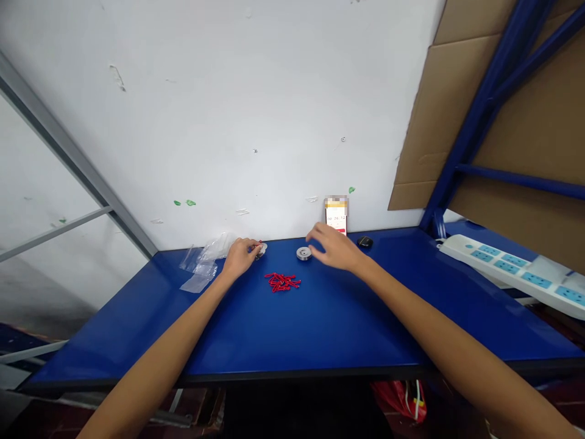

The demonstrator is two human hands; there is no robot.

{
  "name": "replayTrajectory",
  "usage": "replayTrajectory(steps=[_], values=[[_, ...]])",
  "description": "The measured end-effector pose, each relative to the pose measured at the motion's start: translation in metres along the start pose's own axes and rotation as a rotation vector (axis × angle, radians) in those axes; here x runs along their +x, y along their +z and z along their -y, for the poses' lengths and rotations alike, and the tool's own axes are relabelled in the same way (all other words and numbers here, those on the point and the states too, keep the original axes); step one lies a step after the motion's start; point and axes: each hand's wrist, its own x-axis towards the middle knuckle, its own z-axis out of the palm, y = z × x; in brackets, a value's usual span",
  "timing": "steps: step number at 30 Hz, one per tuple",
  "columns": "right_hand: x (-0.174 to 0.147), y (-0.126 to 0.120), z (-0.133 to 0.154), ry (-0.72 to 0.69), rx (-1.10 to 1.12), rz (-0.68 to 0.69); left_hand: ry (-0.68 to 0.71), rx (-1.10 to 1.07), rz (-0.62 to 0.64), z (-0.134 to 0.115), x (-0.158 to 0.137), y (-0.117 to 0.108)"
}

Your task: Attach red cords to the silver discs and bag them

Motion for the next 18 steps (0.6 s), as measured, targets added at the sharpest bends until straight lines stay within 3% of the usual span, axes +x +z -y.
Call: replayTrajectory(steps=[3, 6, 11, 18], values=[[-0.002, 0.014, 0.013, -0.103, -0.024, 0.123, 0.002, -0.018, -0.03, -0.006, -0.001, -0.007], [-0.008, 0.024, 0.005, -0.057, -0.029, 0.186, 0.089, -0.082, -0.014, -0.022, -0.003, -0.021], [-0.015, 0.032, -0.017, -0.06, -0.004, 0.241, 0.369, -0.215, 0.438, -0.046, -0.009, -0.04], [-0.013, 0.033, -0.021, -0.084, -0.027, 0.191, 0.307, -0.138, 0.683, -0.033, -0.008, -0.04]])
